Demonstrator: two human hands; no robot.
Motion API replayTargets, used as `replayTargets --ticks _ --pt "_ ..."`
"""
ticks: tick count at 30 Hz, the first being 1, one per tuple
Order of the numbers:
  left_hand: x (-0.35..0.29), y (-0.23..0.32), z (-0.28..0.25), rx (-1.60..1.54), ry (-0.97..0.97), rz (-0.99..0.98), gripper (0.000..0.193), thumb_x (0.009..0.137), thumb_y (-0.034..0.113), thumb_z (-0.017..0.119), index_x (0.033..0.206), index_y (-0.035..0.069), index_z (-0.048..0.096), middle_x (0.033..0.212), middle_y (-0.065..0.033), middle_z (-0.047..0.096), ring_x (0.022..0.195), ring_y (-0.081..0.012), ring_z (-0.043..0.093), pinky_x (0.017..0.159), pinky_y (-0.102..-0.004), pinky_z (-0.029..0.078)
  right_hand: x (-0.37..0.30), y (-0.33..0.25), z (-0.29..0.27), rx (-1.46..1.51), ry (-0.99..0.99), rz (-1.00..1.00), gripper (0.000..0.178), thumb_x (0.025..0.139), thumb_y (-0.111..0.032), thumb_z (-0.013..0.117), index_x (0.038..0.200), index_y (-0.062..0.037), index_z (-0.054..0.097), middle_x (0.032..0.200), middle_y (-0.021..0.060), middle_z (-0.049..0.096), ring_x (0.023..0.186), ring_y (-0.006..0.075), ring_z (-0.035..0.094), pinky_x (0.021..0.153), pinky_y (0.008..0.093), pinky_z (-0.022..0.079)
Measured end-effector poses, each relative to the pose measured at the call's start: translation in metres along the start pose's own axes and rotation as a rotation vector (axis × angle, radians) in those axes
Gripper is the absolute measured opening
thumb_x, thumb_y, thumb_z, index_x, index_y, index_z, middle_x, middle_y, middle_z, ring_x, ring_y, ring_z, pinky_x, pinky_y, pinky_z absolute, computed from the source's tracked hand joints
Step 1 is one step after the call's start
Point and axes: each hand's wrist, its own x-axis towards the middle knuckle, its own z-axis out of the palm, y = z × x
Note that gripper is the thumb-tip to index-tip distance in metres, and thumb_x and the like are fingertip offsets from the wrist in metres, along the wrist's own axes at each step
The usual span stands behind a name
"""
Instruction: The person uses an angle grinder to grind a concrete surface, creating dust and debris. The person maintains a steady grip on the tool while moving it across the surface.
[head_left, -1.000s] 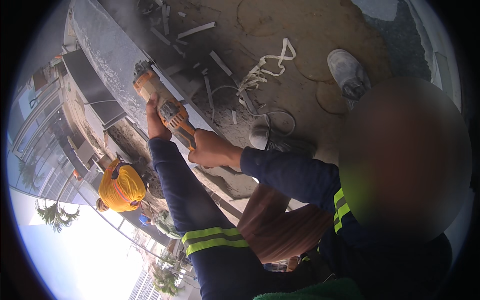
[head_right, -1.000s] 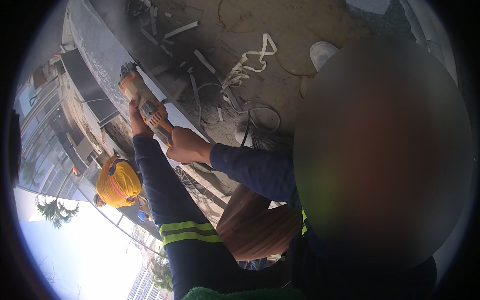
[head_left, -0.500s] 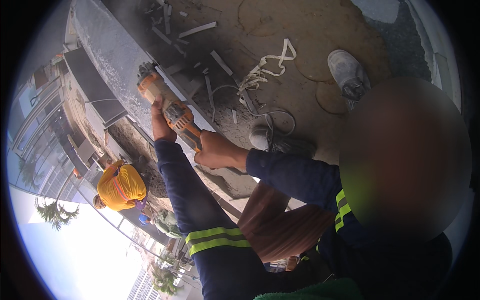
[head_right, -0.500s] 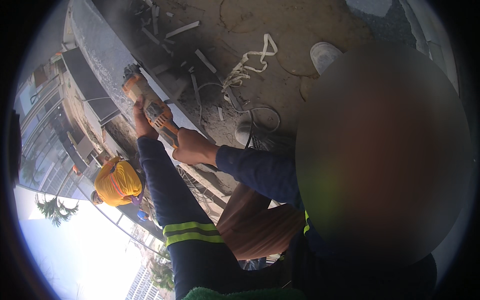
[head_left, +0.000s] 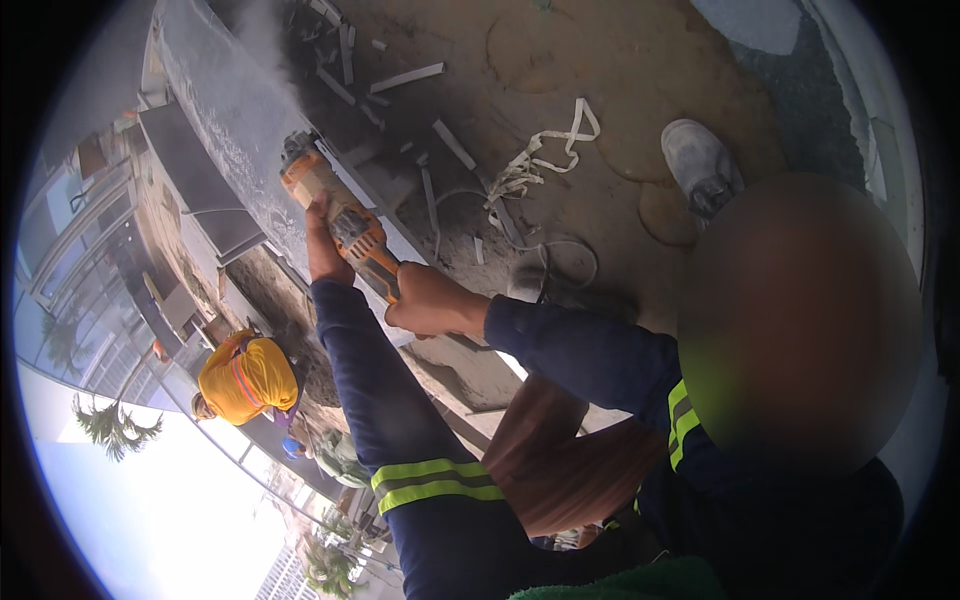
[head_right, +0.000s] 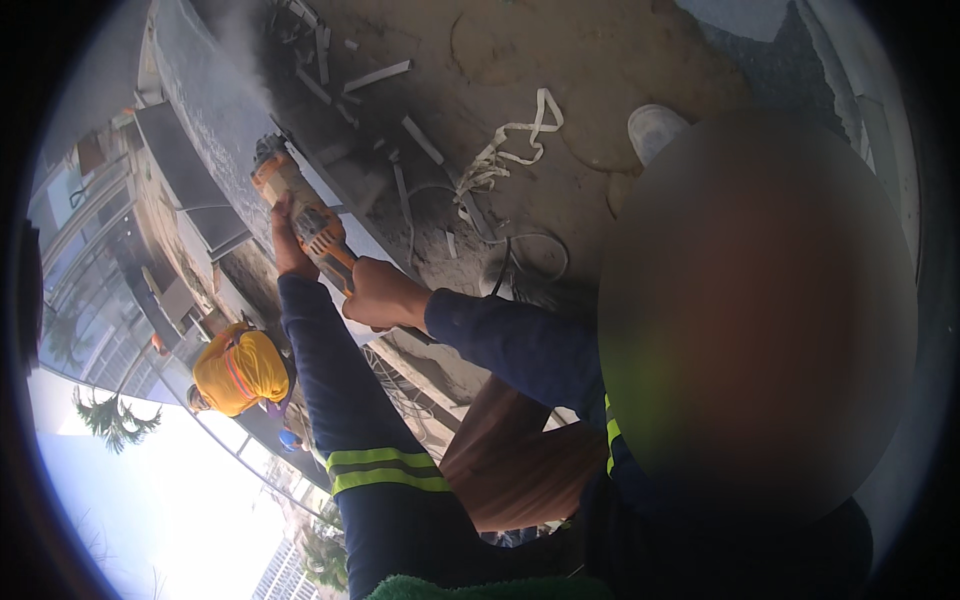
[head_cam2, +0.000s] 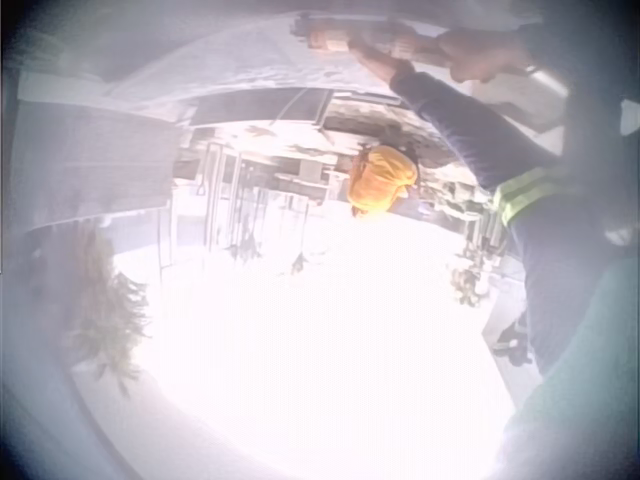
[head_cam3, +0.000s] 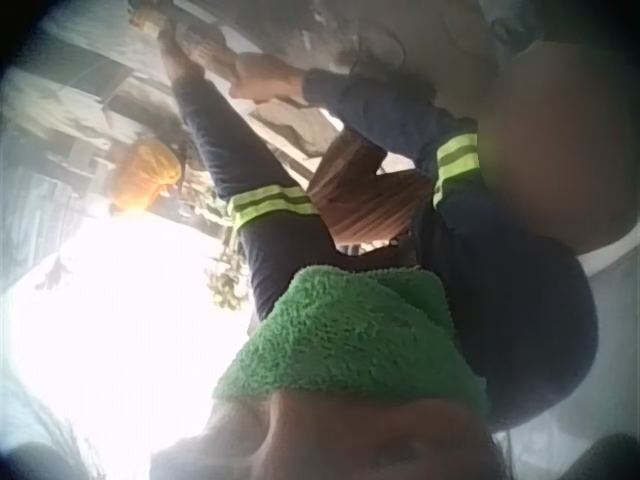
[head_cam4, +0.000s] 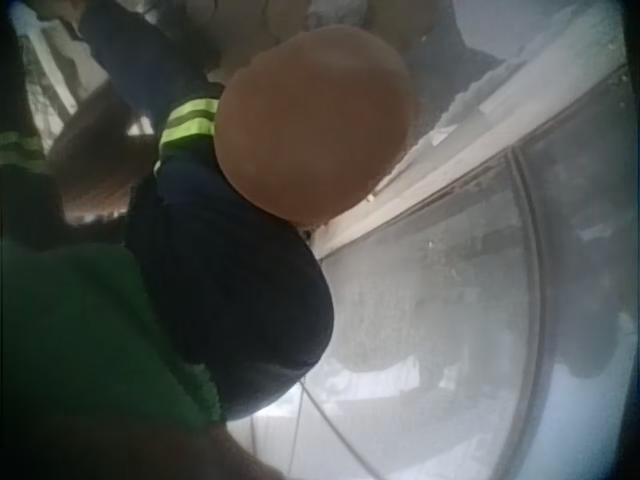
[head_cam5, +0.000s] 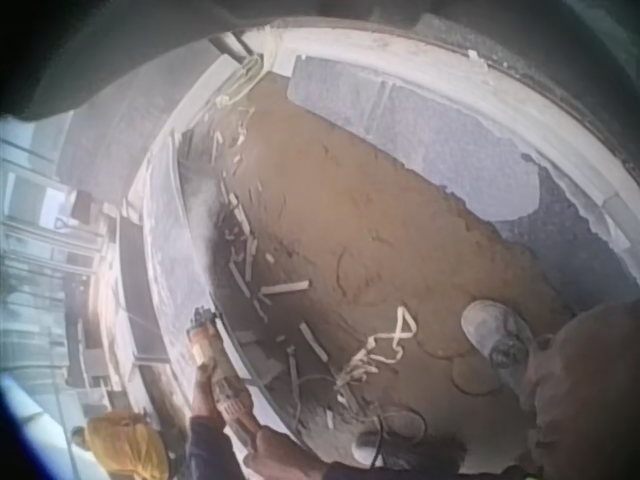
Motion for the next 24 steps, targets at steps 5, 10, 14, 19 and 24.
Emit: replayTargets --ticks 5,10,14,19,24 --pt "0.013 0.011 0.000 0.031 -0.008 0.018 0.059 0.099 0.052 0.069 0.133 0.005 0.058 0.103 -0.0112 0.070 0.089 -0.0253 0.074 0.078 -0.0417 0.064 0.016 -0.007 -0.001 0.074 -0.011 -0.008 0.021 0.087 -0.005 0.067 0.097 0.0117 0.058 0.071 0.0138 0.063 0.056 0.0220 0.066 0.048 0.0395 0.049" --pt "0.016 0.017 0.005 0.070 0.004 0.029 0.055 0.098 0.054 0.068 0.124 0.005 0.062 0.096 -0.0097 0.071 0.082 -0.0247 0.074 0.075 -0.0408 0.064 0.027 -0.008 -0.002 0.058 -0.003 -0.038 0.027 0.087 -0.004 0.066 0.100 0.0193 0.061 0.075 0.0217 0.070 0.058 0.0277 0.072 0.050 0.0401 0.054" --pt "0.019 0.020 0.005 0.050 -0.008 0.027 0.055 0.100 0.053 0.068 0.127 0.005 0.061 0.099 -0.0105 0.072 0.085 -0.0254 0.075 0.077 -0.0422 0.064 0.030 -0.011 -0.001 0.073 0.008 -0.010 0.020 0.086 -0.004 0.068 0.094 0.0112 0.058 0.070 0.0138 0.062 0.053 0.0212 0.064 0.046 0.0393 0.046" --pt "0.015 0.013 0.002 0.038 -0.005 0.014 0.058 0.100 0.052 0.068 0.133 0.005 0.058 0.103 -0.0117 0.071 0.090 -0.0266 0.074 0.081 -0.0442 0.064 0.014 -0.011 -0.005 0.035 -0.032 0.009 0.027 0.087 -0.007 0.068 0.101 0.0135 0.058 0.071 0.0142 0.064 0.055 0.0221 0.066 0.047 0.0397 0.048" --pt "0.000 0.003 0.002 -0.001 -0.015 -0.016 0.057 0.100 0.051 0.068 0.133 0.006 0.058 0.104 -0.0112 0.071 0.091 -0.0261 0.074 0.080 -0.0435 0.064 -0.005 -0.006 -0.005 0.011 -0.021 0.025 0.033 0.088 -0.009 0.068 0.109 0.0145 0.058 0.075 0.0157 0.066 0.058 0.0231 0.069 0.051 0.0391 0.051"
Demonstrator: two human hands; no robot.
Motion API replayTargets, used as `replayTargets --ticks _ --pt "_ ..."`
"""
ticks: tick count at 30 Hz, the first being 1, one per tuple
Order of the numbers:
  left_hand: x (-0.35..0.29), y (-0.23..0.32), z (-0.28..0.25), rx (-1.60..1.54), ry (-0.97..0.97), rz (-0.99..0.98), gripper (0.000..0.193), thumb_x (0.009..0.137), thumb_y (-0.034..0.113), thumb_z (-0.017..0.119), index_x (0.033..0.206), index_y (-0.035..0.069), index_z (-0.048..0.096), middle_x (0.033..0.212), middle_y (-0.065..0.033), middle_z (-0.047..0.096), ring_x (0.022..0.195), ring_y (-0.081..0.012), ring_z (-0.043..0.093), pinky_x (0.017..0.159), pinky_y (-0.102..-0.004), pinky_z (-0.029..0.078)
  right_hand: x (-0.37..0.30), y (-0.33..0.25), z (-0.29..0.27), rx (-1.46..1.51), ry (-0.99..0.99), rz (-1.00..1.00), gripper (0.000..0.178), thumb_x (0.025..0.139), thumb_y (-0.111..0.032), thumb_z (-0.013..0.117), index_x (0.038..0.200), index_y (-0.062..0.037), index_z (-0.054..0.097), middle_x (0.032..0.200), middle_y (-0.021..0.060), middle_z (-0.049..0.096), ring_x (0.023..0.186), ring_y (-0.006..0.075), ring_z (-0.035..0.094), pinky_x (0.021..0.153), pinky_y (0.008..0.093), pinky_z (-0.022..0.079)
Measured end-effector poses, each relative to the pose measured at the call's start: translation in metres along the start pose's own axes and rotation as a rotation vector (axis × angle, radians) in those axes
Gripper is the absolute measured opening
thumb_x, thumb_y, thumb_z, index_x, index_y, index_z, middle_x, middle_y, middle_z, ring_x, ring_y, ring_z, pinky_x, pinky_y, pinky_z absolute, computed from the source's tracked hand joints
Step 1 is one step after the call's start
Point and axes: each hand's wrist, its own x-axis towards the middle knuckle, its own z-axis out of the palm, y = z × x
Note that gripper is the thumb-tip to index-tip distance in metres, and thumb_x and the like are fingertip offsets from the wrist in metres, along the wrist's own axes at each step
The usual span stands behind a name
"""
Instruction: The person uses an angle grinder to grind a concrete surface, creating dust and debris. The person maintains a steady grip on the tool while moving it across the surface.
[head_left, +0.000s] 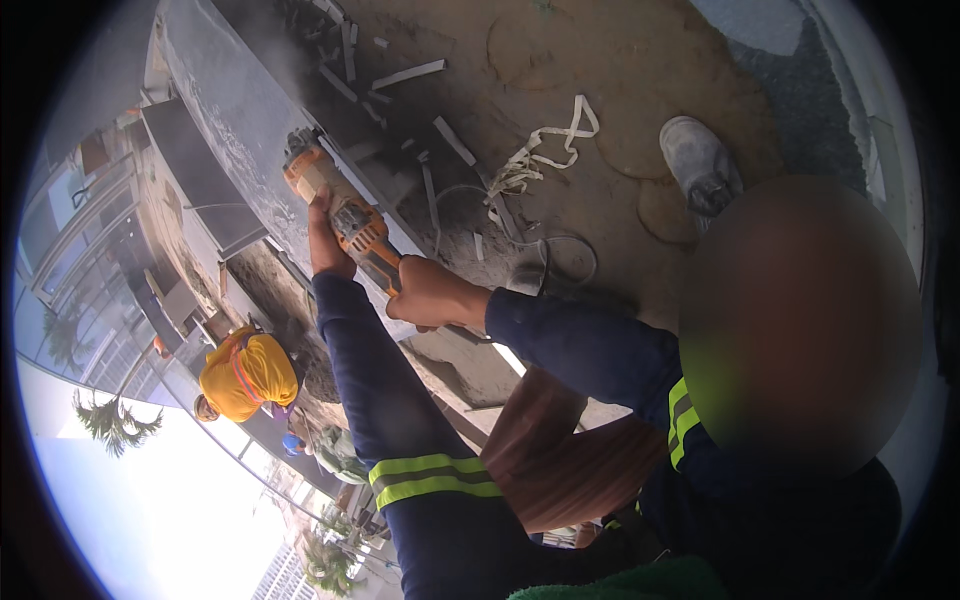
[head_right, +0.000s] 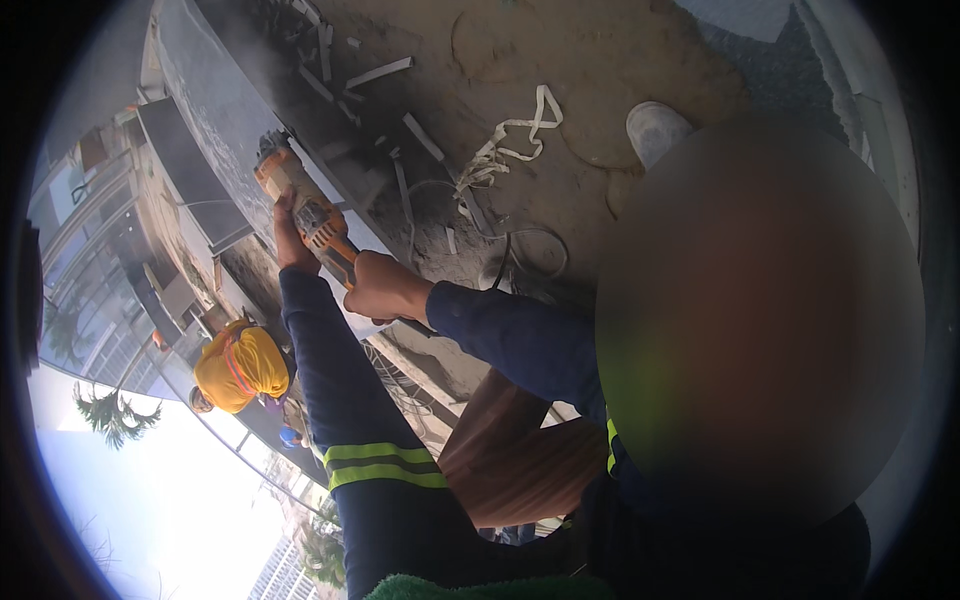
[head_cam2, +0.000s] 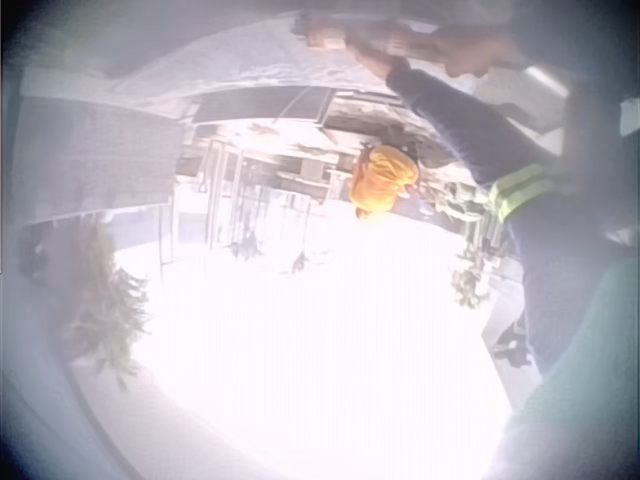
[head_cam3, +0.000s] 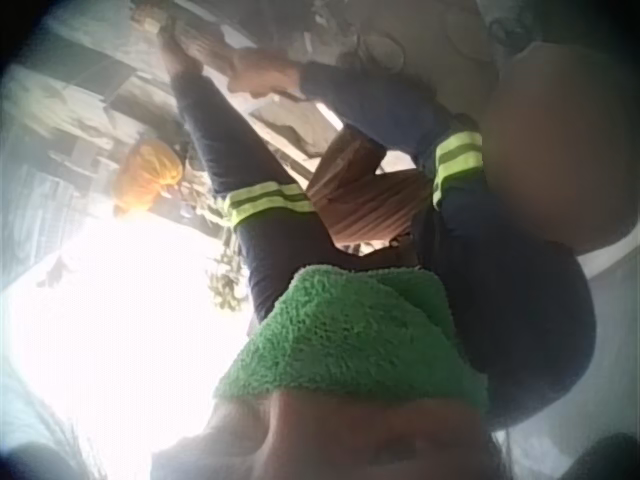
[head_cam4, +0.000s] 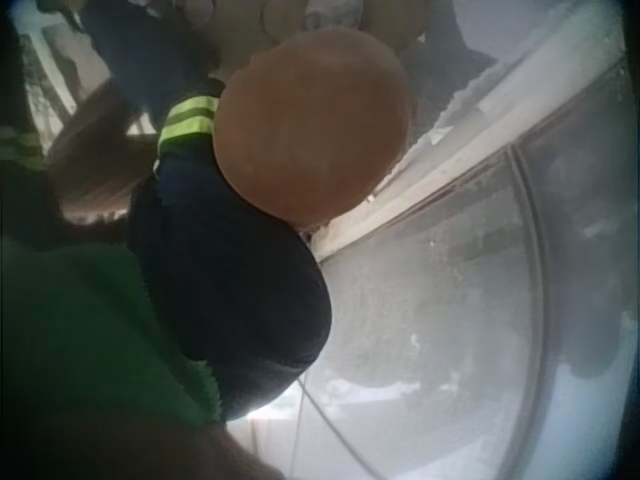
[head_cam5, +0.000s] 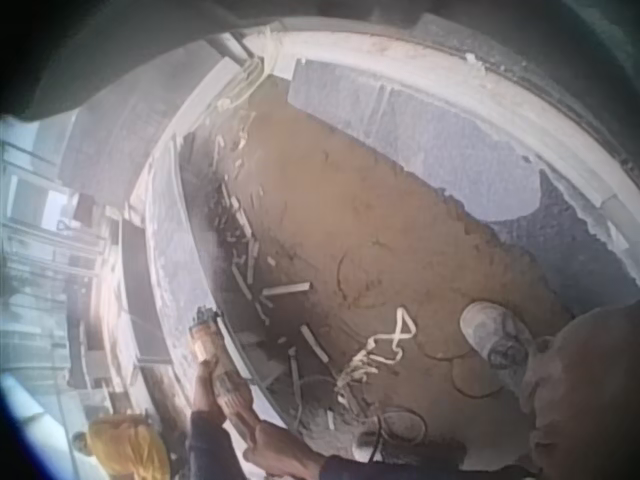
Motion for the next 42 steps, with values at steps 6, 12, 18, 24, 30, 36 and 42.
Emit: replayTargets --ticks 6,12,18,24,30,36,42 --pt "0.001 -0.005 -0.004 0.005 -0.009 0.008 0.056 0.101 0.050 0.067 0.132 0.006 0.058 0.104 -0.0113 0.071 0.089 -0.0260 0.074 0.080 -0.0438 0.063 0.005 0.008 0.004 0.015 0.000 -0.014 0.033 0.088 -0.009 0.068 0.110 0.0146 0.057 0.077 0.0159 0.067 0.060 0.0233 0.070 0.052 0.0390 0.052" --pt "0.008 0.006 0.001 0.032 -0.001 0.012 0.056 0.101 0.051 0.066 0.131 0.005 0.057 0.103 -0.0123 0.070 0.088 -0.0266 0.074 0.079 -0.0447 0.064 0.023 0.006 0.004 0.055 -0.006 -0.029 0.024 0.088 -0.006 0.067 0.100 0.0116 0.057 0.073 0.0143 0.063 0.054 0.0210 0.064 0.047 0.0393 0.047" --pt "0.017 0.013 -0.002 0.049 -0.004 0.022 0.057 0.101 0.051 0.067 0.130 0.003 0.057 0.101 -0.0138 0.070 0.086 -0.0286 0.075 0.077 -0.0470 0.065 0.033 -0.001 0.005 0.061 -0.007 -0.028 0.020 0.087 -0.004 0.067 0.095 0.0106 0.056 0.069 0.0131 0.060 0.051 0.0204 0.061 0.045 0.0395 0.045" --pt "0.005 0.009 0.003 0.057 -0.011 0.012 0.052 0.102 0.050 0.066 0.125 0.005 0.061 0.099 -0.0110 0.072 0.084 -0.0260 0.075 0.076 -0.0428 0.065 0.021 0.007 0.005 0.017 -0.003 -0.028 0.030 0.088 -0.007 0.069 0.106 0.0139 0.057 0.075 0.0158 0.065 0.056 0.0229 0.067 0.049 0.0392 0.049" --pt "-0.009 -0.001 0.004 0.039 0.031 0.047 0.051 0.101 0.052 0.066 0.124 0.006 0.062 0.101 -0.0103 0.073 0.085 -0.0253 0.075 0.077 -0.0412 0.064 0.003 0.009 0.006 -0.048 -0.011 0.005 0.044 0.089 -0.012 0.070 0.120 0.0167 0.055 0.084 0.0189 0.069 0.065 0.0247 0.072 0.056 0.0374 0.057" --pt "0.007 -0.003 -0.013 0.025 -0.009 0.011 0.060 0.100 0.051 0.068 0.135 0.003 0.057 0.108 -0.0125 0.071 0.096 -0.0270 0.074 0.086 -0.0442 0.063 0.009 0.008 0.007 -0.004 0.006 -0.026 0.040 0.089 -0.011 0.070 0.115 0.0161 0.056 0.081 0.0177 0.068 0.064 0.0240 0.072 0.055 0.0372 0.056" --pt "0.012 0.006 -0.008 0.063 -0.020 0.005 0.059 0.100 0.050 0.068 0.134 0.003 0.057 0.107 -0.0131 0.069 0.094 -0.0272 0.074 0.085 -0.0447 0.063 0.029 0.006 0.006 0.037 -0.008 -0.028 0.030 0.087 -0.005 0.069 0.107 0.0138 0.056 0.077 0.0147 0.064 0.058 0.0207 0.065 0.049 0.0382 0.048"
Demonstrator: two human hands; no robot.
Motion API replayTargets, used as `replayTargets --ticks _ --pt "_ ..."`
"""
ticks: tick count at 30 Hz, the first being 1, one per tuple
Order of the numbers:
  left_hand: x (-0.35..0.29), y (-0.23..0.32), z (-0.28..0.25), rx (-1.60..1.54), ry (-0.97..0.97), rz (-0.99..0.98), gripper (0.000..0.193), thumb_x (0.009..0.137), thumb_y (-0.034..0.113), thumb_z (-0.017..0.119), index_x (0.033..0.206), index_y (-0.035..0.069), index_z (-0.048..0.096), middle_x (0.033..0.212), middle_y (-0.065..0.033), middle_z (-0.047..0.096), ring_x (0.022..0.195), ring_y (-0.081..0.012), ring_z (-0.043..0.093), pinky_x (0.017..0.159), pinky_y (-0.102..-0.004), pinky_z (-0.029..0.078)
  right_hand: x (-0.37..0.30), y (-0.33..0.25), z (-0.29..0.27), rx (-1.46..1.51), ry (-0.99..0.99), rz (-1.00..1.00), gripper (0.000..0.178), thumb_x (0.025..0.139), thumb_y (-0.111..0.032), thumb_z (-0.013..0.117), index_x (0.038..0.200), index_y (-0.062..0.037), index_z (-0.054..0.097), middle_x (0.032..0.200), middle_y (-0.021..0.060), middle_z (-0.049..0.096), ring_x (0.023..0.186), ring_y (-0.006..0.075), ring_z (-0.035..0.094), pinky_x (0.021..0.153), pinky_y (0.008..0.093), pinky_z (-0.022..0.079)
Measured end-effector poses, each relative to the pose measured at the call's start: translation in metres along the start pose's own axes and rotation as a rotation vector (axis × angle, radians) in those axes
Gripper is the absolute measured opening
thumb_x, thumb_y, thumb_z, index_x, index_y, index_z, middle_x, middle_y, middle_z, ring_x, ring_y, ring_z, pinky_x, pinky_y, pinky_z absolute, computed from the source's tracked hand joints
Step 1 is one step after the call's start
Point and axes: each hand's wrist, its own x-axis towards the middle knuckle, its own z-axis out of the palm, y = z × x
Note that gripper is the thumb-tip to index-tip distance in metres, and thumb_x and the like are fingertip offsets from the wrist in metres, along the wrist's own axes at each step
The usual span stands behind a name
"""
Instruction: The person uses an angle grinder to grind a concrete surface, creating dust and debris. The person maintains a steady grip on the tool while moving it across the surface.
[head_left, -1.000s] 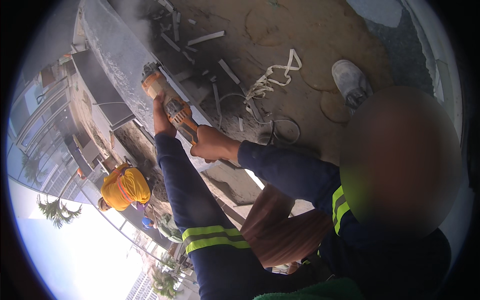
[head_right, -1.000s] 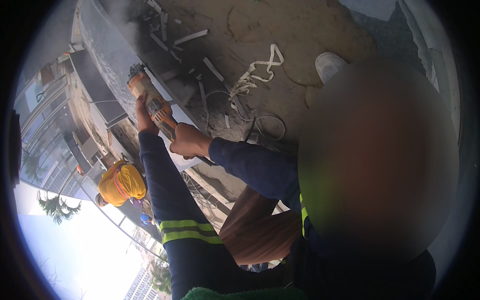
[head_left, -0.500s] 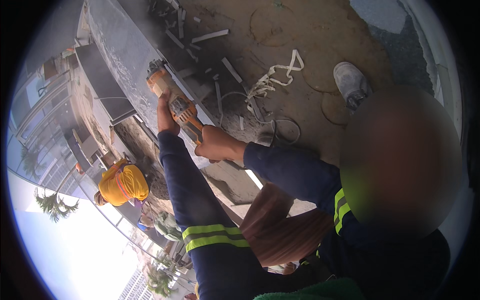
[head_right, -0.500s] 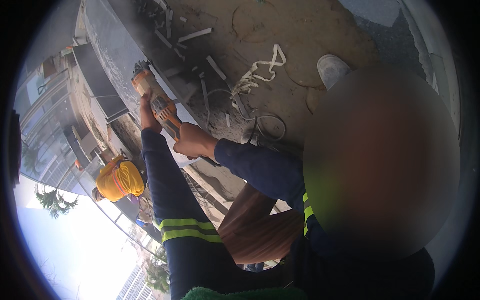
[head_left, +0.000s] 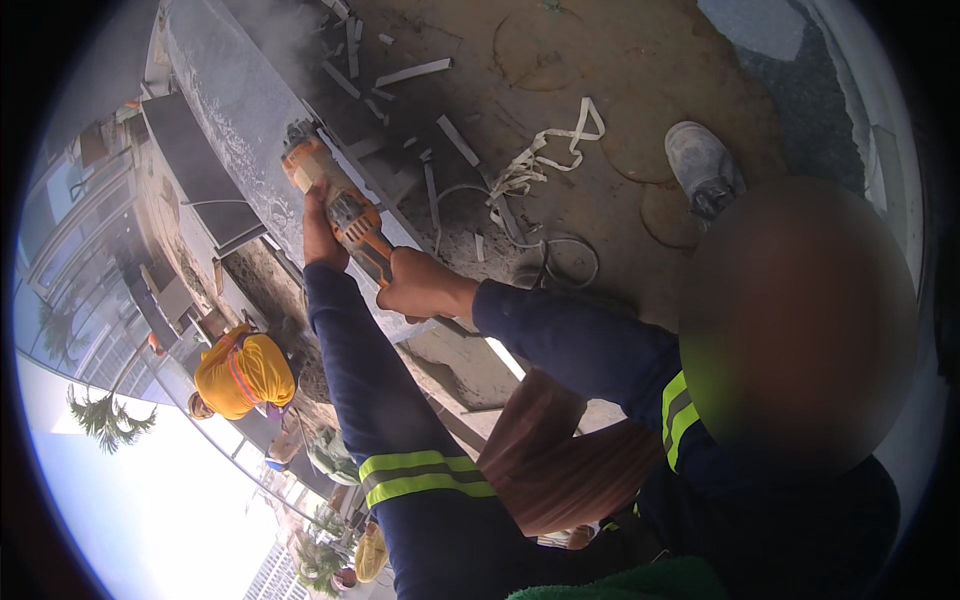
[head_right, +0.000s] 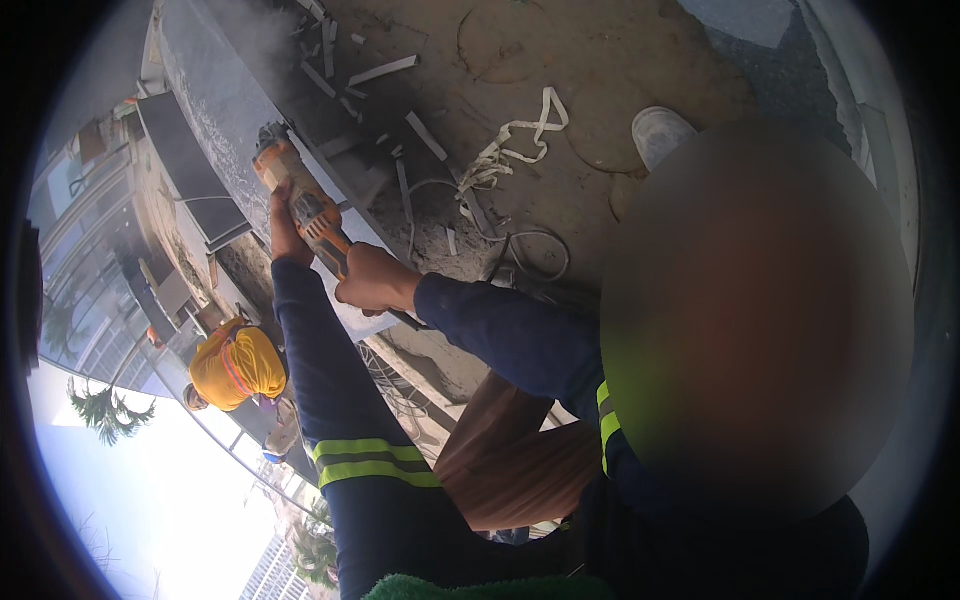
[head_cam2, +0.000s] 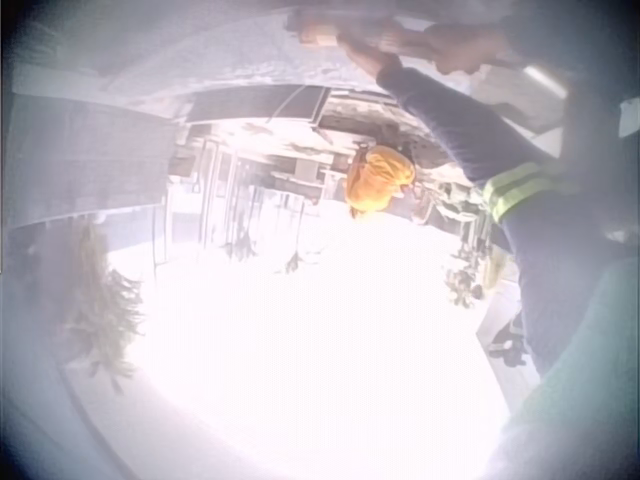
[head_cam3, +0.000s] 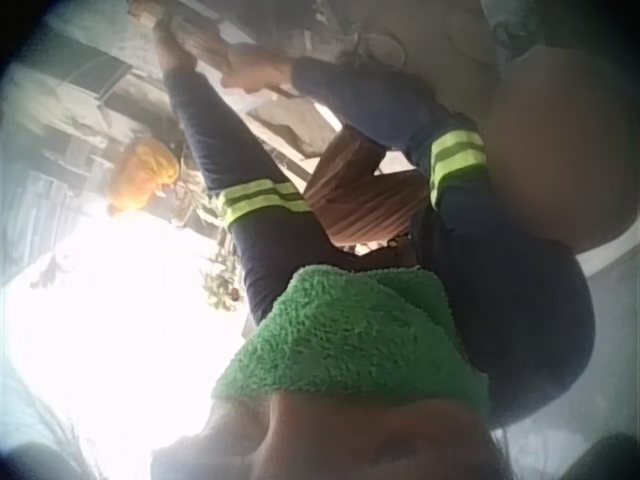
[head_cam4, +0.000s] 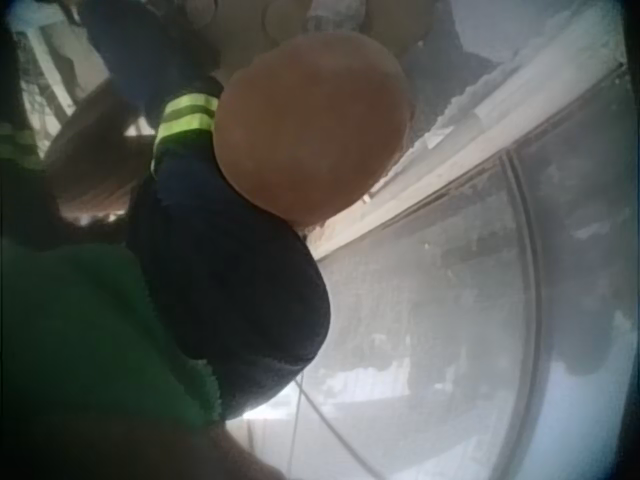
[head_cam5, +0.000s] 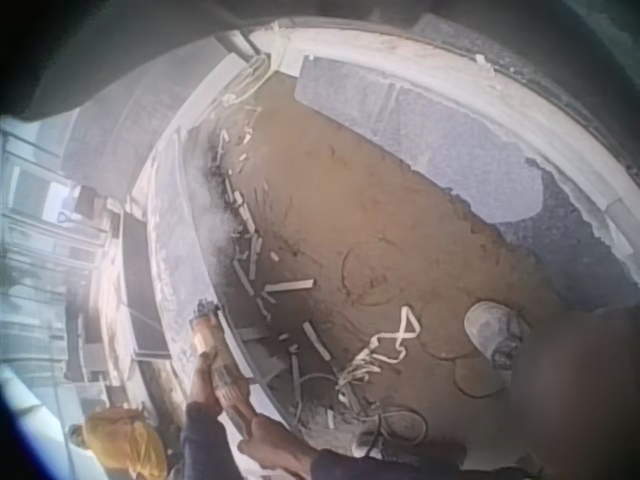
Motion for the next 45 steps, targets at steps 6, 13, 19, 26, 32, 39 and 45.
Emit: replayTargets --ticks 6,13,19,26,32,39,45 --pt "-0.002 0.000 0.003 -0.009 0.015 -0.003 0.058 0.101 0.051 0.068 0.133 0.004 0.058 0.108 -0.0118 0.071 0.094 -0.0258 0.074 0.084 -0.0437 0.063 -0.003 0.002 0.001 0.020 0.005 0.005 0.034 0.087 -0.005 0.069 0.110 0.0154 0.055 0.075 0.0143 0.063 0.057 0.0206 0.065 0.048 0.0383 0.048" --pt "-0.009 -0.016 0.000 -0.060 0.036 0.007 0.057 0.101 0.049 0.069 0.136 0.005 0.058 0.113 -0.0108 0.071 0.097 -0.0251 0.074 0.086 -0.0427 0.062 -0.024 0.007 -0.002 -0.078 -0.024 0.028 0.041 0.089 -0.012 0.069 0.115 0.0167 0.055 0.082 0.0189 0.069 0.063 0.0240 0.071 0.054 0.0372 0.055" --pt "-0.030 -0.024 0.010 -0.034 0.062 0.050 0.055 0.099 0.052 0.070 0.127 0.006 0.060 0.101 -0.0104 0.071 0.087 -0.0252 0.074 0.079 -0.0417 0.064 -0.038 0.015 0.005 -0.109 0.052 0.011 0.032 0.085 -0.007 0.064 0.104 0.0186 0.062 0.075 0.0229 0.071 0.066 0.0299 0.076 0.059 0.0424 0.058" --pt "-0.027 -0.022 0.009 -0.018 0.052 0.045 0.056 0.099 0.052 0.069 0.129 0.005 0.059 0.102 -0.0108 0.071 0.089 -0.0249 0.074 0.080 -0.0416 0.063 -0.032 0.017 0.005 -0.049 0.030 -0.002 0.035 0.087 -0.007 0.066 0.109 0.0188 0.059 0.080 0.0228 0.071 0.066 0.0284 0.075 0.057 0.0407 0.057" --pt "-0.011 -0.013 0.000 -0.012 0.027 0.003 0.059 0.101 0.050 0.068 0.134 0.002 0.057 0.106 -0.0120 0.070 0.092 -0.0256 0.074 0.082 -0.0420 0.063 -0.013 0.013 0.003 0.006 -0.009 0.002 0.035 0.089 -0.008 0.070 0.111 0.0154 0.056 0.080 0.0162 0.066 0.061 0.0225 0.068 0.052 0.0380 0.053" --pt "-0.004 -0.003 0.002 0.008 0.006 0.002 0.061 0.101 0.051 0.068 0.134 0.002 0.056 0.105 -0.0130 0.070 0.090 -0.0266 0.074 0.081 -0.0441 0.064 -0.001 0.006 0.000 0.025 -0.029 0.000 0.028 0.088 -0.007 0.070 0.102 0.0122 0.056 0.076 0.0143 0.064 0.055 0.0210 0.065 0.047 0.0389 0.048" --pt "-0.008 -0.007 0.005 -0.008 0.014 0.004 0.058 0.102 0.050 0.068 0.133 0.002 0.057 0.106 -0.0130 0.070 0.091 -0.0265 0.075 0.082 -0.0433 0.064 -0.011 0.007 0.000 0.024 -0.005 0.012 0.031 0.088 -0.008 0.069 0.105 0.0141 0.056 0.076 0.0151 0.064 0.056 0.0216 0.066 0.049 0.0386 0.050"
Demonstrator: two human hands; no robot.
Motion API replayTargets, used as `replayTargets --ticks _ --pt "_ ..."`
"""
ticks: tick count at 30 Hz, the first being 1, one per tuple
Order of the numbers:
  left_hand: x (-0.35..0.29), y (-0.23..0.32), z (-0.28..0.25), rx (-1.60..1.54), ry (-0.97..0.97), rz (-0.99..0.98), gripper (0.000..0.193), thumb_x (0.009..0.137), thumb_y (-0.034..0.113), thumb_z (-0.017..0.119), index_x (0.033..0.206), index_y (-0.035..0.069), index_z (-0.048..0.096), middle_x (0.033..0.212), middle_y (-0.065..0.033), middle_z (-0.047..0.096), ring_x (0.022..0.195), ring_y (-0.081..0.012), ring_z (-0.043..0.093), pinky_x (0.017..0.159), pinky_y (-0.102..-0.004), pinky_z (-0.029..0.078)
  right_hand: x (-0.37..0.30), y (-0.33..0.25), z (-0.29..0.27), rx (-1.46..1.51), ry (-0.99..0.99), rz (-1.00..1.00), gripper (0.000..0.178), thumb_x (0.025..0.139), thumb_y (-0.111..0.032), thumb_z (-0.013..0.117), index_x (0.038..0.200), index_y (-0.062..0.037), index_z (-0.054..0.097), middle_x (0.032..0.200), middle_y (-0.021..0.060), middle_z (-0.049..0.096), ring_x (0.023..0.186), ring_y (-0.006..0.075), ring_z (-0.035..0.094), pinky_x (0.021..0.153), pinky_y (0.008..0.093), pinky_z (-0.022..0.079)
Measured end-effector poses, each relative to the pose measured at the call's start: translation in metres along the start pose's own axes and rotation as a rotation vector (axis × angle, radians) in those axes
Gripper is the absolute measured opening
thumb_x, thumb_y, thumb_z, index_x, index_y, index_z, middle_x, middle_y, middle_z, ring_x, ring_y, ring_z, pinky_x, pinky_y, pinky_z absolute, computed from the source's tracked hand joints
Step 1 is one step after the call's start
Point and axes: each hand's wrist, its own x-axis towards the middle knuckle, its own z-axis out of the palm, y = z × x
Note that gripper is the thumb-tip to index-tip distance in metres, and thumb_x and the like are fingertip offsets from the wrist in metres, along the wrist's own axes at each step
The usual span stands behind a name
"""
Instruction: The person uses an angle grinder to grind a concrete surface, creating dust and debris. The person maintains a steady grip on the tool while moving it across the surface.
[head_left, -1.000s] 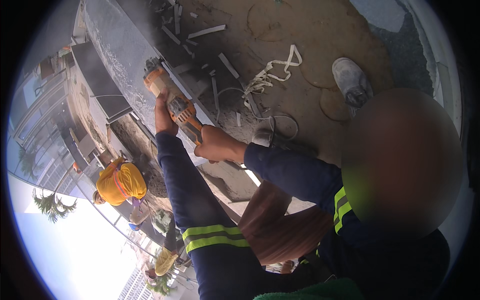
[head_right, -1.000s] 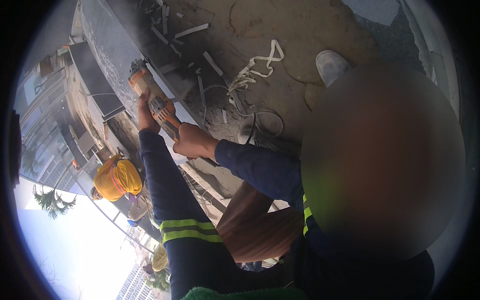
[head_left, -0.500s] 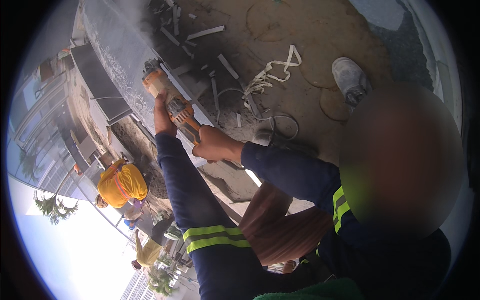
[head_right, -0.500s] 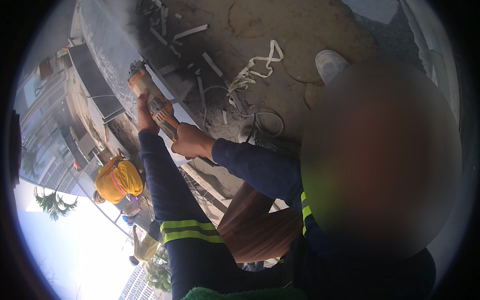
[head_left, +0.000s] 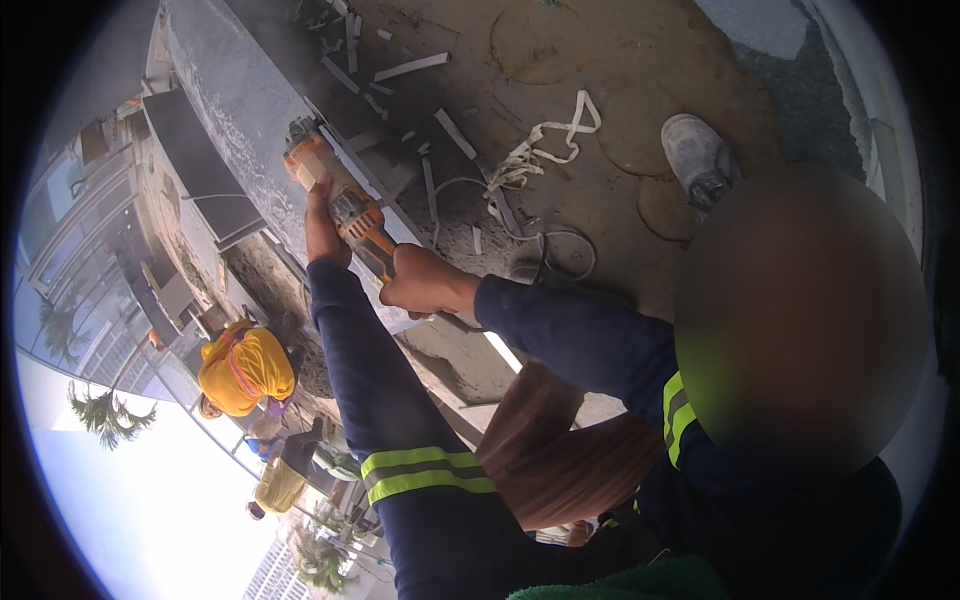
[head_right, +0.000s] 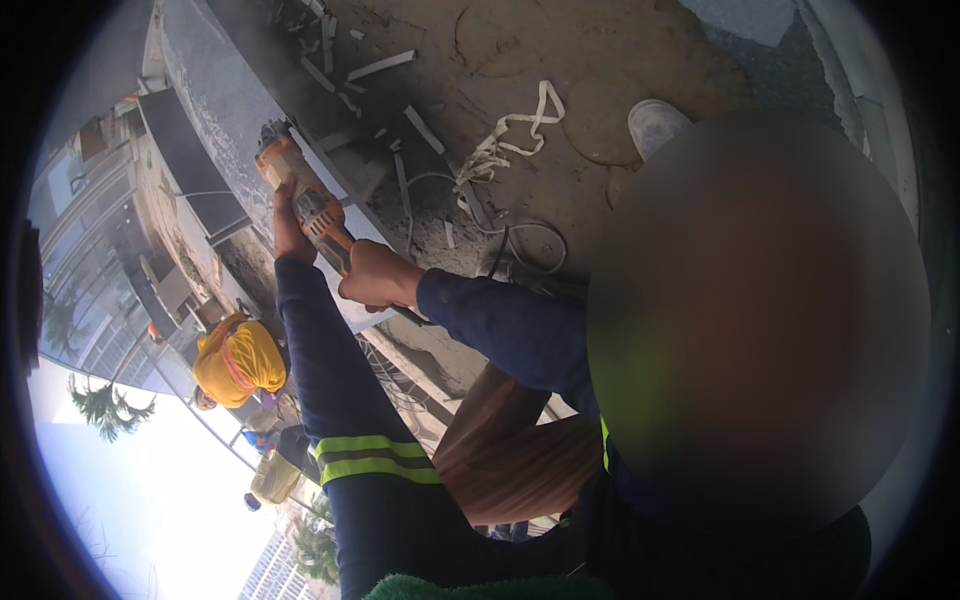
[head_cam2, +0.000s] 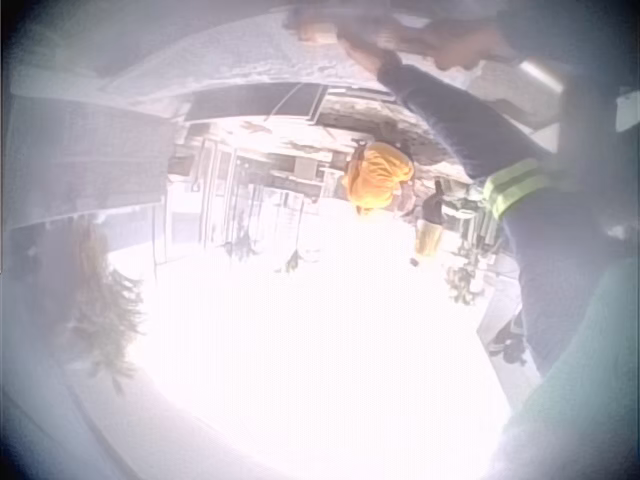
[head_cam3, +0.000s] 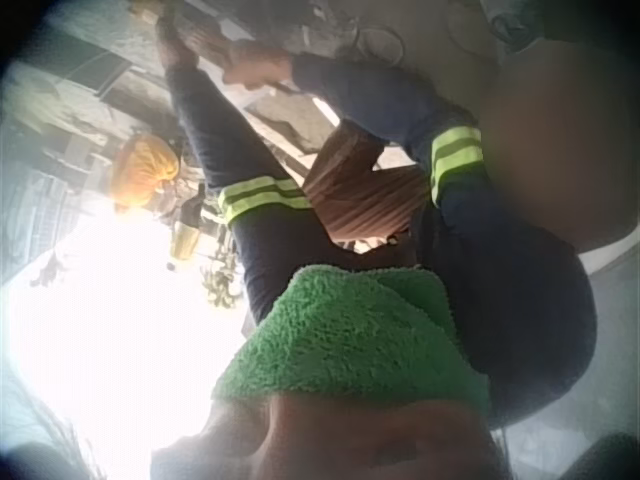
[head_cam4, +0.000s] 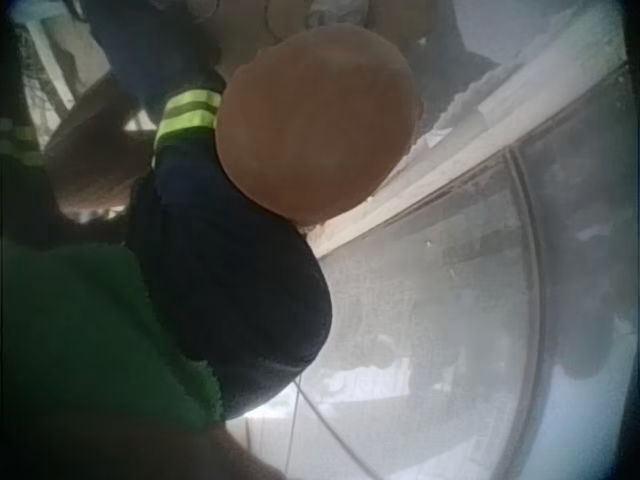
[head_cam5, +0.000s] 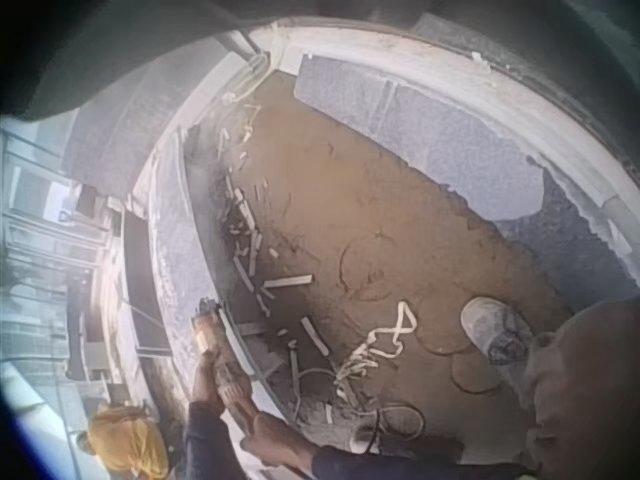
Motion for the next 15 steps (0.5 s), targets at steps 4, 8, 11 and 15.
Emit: replayTargets --ticks 4,8,11,15 --pt "-0.005 -0.008 -0.002 -0.039 0.055 0.026 0.057 0.102 0.047 0.069 0.133 0.002 0.058 0.108 -0.0120 0.071 0.092 -0.0263 0.075 0.083 -0.0431 0.063 -0.008 0.003 0.002 -0.055 0.002 -0.011 0.034 0.089 -0.009 0.069 0.110 0.0160 0.057 0.076 0.0159 0.065 0.059 0.0227 0.069 0.051 0.0378 0.053" --pt "-0.015 -0.015 0.001 -0.044 0.046 0.020 0.055 0.101 0.048 0.070 0.131 0.003 0.059 0.106 -0.0109 0.071 0.092 -0.0251 0.074 0.082 -0.0420 0.063 -0.018 0.010 0.004 -0.067 0.023 -0.003 0.034 0.088 -0.009 0.068 0.108 0.0171 0.058 0.078 0.0188 0.068 0.061 0.0250 0.072 0.053 0.0383 0.056" --pt "-0.024 -0.016 0.008 -0.019 0.059 0.051 0.052 0.101 0.052 0.068 0.126 0.006 0.060 0.100 -0.0100 0.071 0.088 -0.0237 0.074 0.079 -0.0405 0.064 -0.025 0.008 0.005 -0.088 0.044 -0.003 0.030 0.086 -0.006 0.066 0.102 0.0189 0.061 0.079 0.0230 0.072 0.063 0.0283 0.075 0.055 0.0394 0.058" --pt "-0.020 -0.017 0.006 -0.018 0.048 0.040 0.055 0.101 0.049 0.068 0.132 0.004 0.058 0.106 -0.0108 0.071 0.091 -0.0247 0.074 0.081 -0.0412 0.063 -0.023 0.010 0.002 -0.080 0.018 0.000 0.036 0.088 -0.010 0.068 0.110 0.0166 0.057 0.080 0.0199 0.069 0.063 0.0257 0.073 0.054 0.0383 0.056"
